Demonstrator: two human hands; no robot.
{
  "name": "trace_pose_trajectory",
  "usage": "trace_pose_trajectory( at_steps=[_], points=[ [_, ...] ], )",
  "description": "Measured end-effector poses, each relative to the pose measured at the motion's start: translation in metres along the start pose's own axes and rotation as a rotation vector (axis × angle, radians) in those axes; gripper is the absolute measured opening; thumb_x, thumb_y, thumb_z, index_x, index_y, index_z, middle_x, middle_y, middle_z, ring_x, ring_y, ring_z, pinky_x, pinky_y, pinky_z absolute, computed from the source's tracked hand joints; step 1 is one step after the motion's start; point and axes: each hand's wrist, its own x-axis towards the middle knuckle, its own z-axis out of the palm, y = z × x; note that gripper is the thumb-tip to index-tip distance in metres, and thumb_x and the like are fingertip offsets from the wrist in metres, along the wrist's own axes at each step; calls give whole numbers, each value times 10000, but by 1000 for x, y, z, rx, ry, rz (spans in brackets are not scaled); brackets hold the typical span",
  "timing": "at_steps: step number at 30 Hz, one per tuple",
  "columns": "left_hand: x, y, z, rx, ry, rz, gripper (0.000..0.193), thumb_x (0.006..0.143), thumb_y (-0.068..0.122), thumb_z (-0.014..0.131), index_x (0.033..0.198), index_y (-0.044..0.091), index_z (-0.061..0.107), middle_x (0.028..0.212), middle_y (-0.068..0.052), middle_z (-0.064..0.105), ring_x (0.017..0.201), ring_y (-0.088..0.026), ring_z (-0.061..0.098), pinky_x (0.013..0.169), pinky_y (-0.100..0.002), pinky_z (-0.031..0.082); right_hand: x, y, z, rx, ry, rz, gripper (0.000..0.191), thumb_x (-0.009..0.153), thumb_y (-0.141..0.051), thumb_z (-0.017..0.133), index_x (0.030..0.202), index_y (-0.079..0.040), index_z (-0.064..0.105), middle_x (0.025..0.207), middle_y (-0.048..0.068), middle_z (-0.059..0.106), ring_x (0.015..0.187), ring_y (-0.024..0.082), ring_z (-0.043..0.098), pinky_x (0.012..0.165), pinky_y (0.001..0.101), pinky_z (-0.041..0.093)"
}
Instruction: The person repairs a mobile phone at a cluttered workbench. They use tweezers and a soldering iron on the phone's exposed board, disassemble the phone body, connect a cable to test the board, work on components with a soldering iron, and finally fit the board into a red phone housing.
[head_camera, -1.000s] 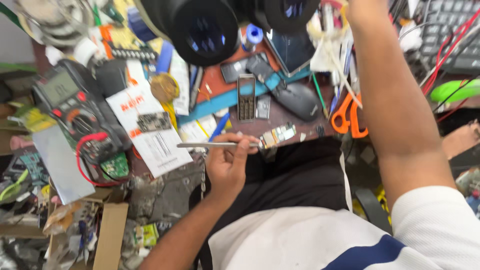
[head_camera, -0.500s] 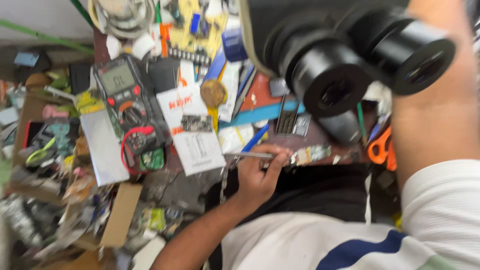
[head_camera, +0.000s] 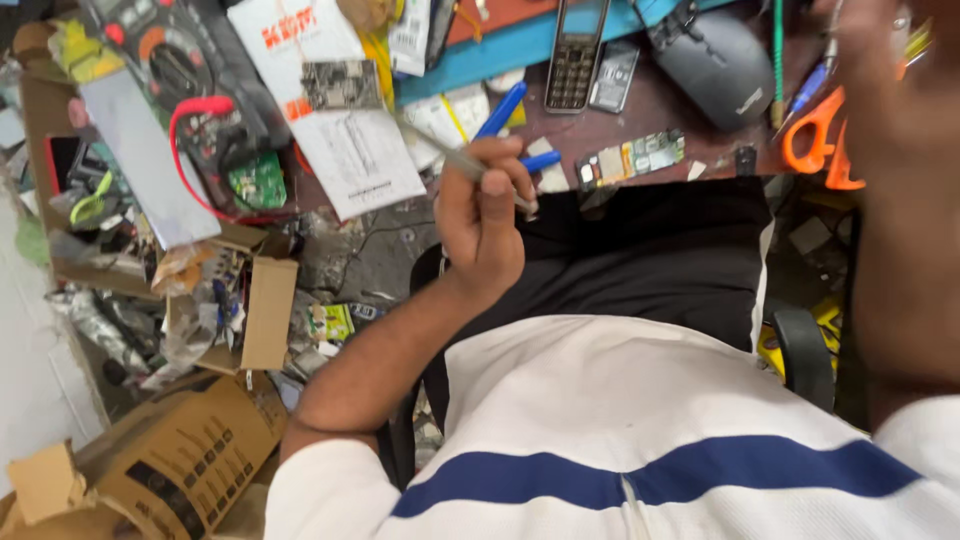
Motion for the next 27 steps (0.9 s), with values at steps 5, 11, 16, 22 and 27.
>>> trace_pose_trajectory(
  at_steps=[5,11,16,22,27],
  points=[
    [-3,12,1,412,-346,42,282,1072,297,609,1260,103,692,854,12,657,682,-117,621,620,-292,496,-123,-6,15,167,-419,208,355,967,-72,702,1314,5,693,962,78,743,791,98,682,701,232,543],
    [-22,20,25,684,-679,305,219,898,330,779,1053,180,741,794,-19,681,741,-238,690,643,-377,523,-170,6,43,568,-430,269,339,1011,-38,709,1344,9,661,1137,149,681,993,171,708,857,257,581],
    [-15,19,17,776,-377,415,360,931,442,809,1039,129,666,980,-30,687,890,-242,679,794,-368,549,-172,26,38,740,-150,342,178,1072,-41,657,1226,49,671,1173,156,735,960,182,745,904,285,636],
    [4,1,0,1057,-346,616,529,923,489,829,1237,92,674,1219,-73,541,1173,-306,502,1010,-466,416,-161,34,53,371,-13,-28,190,1088,73,739,1263,70,663,1148,227,723,946,245,741,841,311,619],
    [6,-19,-2,1063,-383,592,501,926,459,798,1239,93,662,1264,-40,524,1228,-261,474,1036,-450,351,-161,46,58,557,68,59,181,1081,28,735,1215,15,614,1113,221,723,925,249,752,818,349,658]
  ],
)
